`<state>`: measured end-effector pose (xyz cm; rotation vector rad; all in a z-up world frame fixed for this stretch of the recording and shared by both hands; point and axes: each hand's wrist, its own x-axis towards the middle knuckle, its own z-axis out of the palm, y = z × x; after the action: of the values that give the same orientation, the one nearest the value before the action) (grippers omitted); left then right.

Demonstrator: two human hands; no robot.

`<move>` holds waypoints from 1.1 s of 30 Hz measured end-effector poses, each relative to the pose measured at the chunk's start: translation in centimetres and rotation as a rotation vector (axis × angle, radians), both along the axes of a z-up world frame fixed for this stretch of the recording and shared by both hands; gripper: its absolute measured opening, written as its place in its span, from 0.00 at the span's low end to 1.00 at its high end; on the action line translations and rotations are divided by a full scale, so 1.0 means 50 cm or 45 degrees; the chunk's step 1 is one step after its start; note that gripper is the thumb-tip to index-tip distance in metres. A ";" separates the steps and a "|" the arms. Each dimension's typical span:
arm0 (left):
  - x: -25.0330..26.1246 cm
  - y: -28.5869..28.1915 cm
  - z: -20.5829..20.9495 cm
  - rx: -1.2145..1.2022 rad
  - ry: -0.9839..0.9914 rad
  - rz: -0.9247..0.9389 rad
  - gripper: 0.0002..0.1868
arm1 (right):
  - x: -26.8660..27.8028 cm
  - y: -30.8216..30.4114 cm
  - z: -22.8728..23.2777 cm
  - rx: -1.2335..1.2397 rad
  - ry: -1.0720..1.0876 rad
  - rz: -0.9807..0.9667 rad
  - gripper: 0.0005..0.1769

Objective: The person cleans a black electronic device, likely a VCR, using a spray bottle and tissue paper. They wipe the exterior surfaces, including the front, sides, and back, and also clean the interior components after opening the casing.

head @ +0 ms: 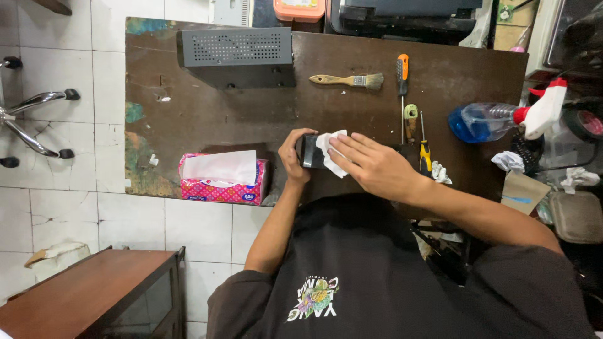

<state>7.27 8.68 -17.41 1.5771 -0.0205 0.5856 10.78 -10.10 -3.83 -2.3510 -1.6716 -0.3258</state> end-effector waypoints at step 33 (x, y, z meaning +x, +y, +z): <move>-0.066 -0.029 -0.500 -0.054 -0.146 0.078 0.32 | -0.073 0.179 -0.064 0.140 0.074 -0.469 0.19</move>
<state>3.97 7.21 -42.42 1.5054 -0.0459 0.7197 7.13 -1.13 -7.04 -2.5483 -1.1572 -0.3985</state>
